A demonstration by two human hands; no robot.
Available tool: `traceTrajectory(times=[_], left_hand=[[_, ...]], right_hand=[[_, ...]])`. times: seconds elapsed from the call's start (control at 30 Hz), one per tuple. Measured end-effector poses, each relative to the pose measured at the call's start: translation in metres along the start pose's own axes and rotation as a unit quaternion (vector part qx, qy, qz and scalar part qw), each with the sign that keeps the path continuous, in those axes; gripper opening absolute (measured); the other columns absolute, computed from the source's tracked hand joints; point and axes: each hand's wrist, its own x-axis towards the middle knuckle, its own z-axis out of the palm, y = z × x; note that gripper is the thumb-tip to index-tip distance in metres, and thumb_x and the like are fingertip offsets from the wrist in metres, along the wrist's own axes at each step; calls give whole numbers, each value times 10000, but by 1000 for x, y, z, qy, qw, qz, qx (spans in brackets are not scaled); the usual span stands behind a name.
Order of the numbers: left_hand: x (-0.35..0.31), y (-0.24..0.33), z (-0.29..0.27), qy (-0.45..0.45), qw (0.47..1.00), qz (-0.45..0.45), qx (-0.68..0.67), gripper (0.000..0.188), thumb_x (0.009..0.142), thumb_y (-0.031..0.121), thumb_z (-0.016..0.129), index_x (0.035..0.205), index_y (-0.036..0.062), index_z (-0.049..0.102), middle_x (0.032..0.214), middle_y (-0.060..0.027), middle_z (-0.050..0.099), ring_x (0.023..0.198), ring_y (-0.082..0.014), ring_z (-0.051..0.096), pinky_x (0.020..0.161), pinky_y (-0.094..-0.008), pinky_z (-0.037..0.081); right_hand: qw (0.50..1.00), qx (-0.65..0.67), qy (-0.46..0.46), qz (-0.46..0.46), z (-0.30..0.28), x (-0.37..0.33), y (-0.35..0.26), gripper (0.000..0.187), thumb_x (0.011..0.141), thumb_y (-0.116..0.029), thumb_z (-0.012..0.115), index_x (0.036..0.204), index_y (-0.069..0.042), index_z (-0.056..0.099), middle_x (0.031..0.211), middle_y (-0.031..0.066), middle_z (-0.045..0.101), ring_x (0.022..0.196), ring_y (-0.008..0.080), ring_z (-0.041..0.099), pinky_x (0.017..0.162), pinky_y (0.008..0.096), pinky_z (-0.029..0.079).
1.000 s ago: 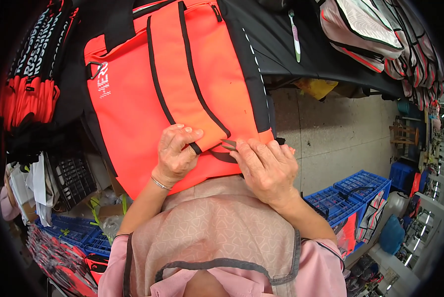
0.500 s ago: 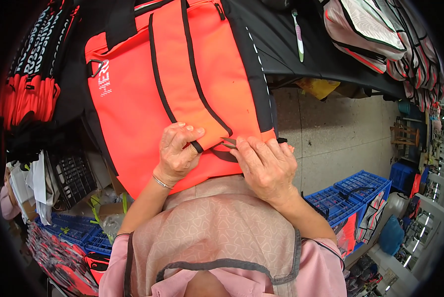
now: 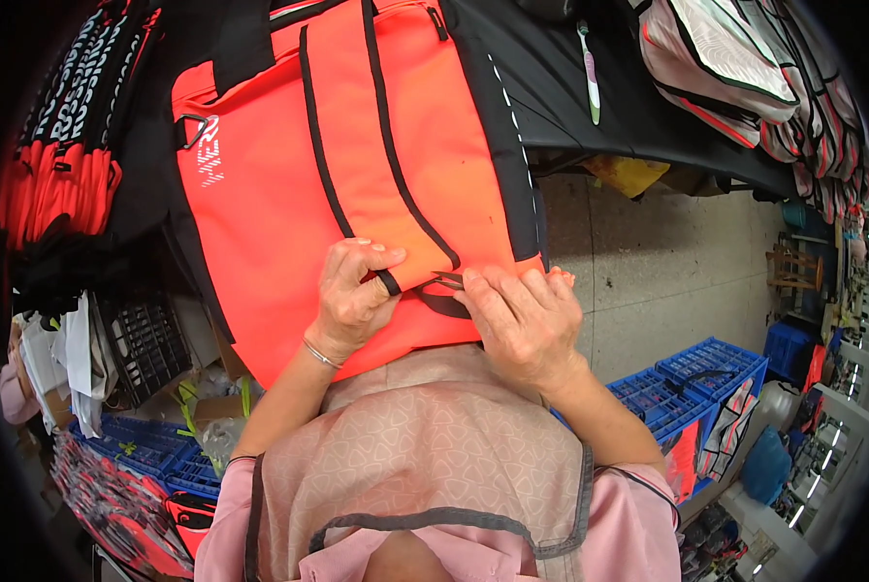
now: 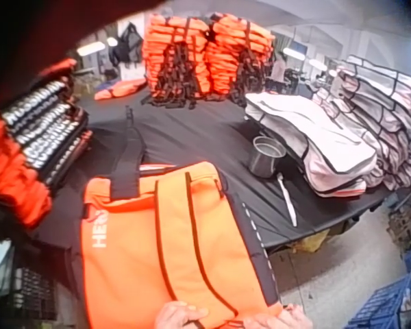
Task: Inspecting and trimming loose threads on a red and black backpack using a small blade.
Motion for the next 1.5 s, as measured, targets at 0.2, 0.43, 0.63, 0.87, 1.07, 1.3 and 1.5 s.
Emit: traceTrajectory(times=[0.2, 0.43, 0.63, 0.87, 1.07, 1.3, 1.5], left_hand=[[-3, -3, 3, 6, 995, -64, -75, 366, 583, -11, 817, 921, 121, 768, 974, -23, 648, 845, -219, 587, 739, -345, 509], [2, 3, 4, 8, 990, -99, -99, 393, 591, 14, 847, 956, 146, 785, 959, -28, 659, 819, -205, 574, 684, -319, 480], [3, 2, 3, -9, 989, -109, -97, 369, 586, 26, 854, 928, 149, 794, 945, -28, 666, 800, -204, 564, 678, -317, 465], [14, 5, -6, -37, 979, -141, -145, 261, 621, 66, 862, 863, 95, 770, 925, -34, 648, 802, -204, 543, 691, -320, 457], [10, 0, -4, -57, 927, -229, -291, 207, 680, 122, 863, 834, 36, 755, 846, -35, 587, 801, -184, 515, 698, -318, 438], [16, 4, -3, -67, 903, -284, -315, 185, 731, 129, 834, 855, 24, 746, 790, -30, 550, 800, -174, 508, 715, -311, 431], [1, 2, 6, -95, 930, -227, -274, 236, 743, 61, 821, 965, 19, 754, 880, -24, 586, 845, -151, 531, 753, -278, 448]], right_hand=[[842, 390, -107, 357, 15, -6, 7, 246, 767, -93, 810, 969, -30, 683, 816, 51, 671, 718, 124, 621, 673, 259, 494], [729, 523, -115, 427, 7, 7, 9, 210, 833, -78, 776, 993, 3, 668, 888, 37, 692, 810, 70, 627, 731, 234, 520], [929, 224, -118, 270, -8, 17, 4, 240, 775, -153, 809, 936, -25, 685, 784, 79, 666, 713, 181, 644, 677, 298, 519], [796, 415, -169, 408, 2, 18, 13, 239, 808, -137, 793, 967, -14, 666, 857, 64, 701, 760, 131, 650, 713, 268, 509], [627, 609, -157, 459, 14, 17, 26, 223, 853, -76, 752, 1023, 14, 638, 940, 81, 704, 845, 103, 649, 794, 249, 511], [561, 658, -135, 485, 20, 14, 27, 189, 884, -79, 719, 1033, -22, 619, 910, 34, 680, 792, 68, 614, 733, 198, 484], [399, 791, -165, 433, 1, 33, 23, 217, 883, -78, 722, 1056, -7, 610, 859, 37, 665, 777, 81, 615, 721, 224, 494]])
